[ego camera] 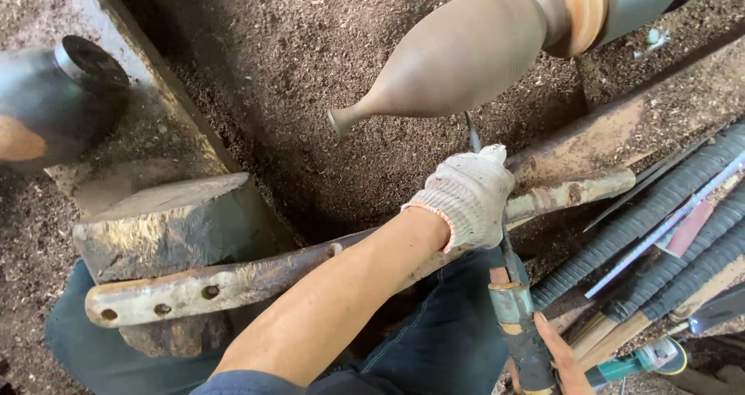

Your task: The person holds a metal file against a spinning vase mounted on a lathe, shaping and smoothing its surface. They steady the file on a wooden tool rest with one gloved hand while guiding it with the other, repositioning the tool along the vase body and neck as it rotates.

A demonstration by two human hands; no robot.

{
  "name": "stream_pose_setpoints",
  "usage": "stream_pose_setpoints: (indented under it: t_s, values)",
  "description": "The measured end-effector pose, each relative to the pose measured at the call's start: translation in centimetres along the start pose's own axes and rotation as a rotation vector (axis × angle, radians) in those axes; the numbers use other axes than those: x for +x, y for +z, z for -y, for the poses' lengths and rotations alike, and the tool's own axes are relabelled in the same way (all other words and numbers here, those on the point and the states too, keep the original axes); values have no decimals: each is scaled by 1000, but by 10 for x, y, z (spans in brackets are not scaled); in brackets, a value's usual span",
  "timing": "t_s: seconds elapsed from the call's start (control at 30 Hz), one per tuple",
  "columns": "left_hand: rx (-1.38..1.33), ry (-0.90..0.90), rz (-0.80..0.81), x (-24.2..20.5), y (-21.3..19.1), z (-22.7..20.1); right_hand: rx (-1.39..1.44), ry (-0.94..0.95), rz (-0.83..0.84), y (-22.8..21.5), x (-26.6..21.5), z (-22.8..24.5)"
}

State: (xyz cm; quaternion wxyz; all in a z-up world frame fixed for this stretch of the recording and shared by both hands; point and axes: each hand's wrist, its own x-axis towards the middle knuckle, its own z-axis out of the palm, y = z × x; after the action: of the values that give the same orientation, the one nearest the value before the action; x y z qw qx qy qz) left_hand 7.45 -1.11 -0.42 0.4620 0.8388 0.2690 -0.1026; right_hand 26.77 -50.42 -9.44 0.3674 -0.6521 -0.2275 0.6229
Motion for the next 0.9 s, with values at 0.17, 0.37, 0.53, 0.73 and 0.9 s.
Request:
stream_pose_setpoints:
  t_s: [0.17,0.37,0.53,0.73,0.9]
  values:
    - [-14,-1,9,0,-3,0,-320,29,-279,37,16,27]
    - [17,-40,56,-3,-9,-5,-95,-79,-56,15,12,3]
    - [15,-128,131,-6,-19,-12,-137,-35,-75,-1,18,34]
    - [4,-166,84,-5,-10,-11,104,357,-161,-53,36,28]
    - [-2,-221,42,-5,0,-11,194,348,3,-91,50,19]
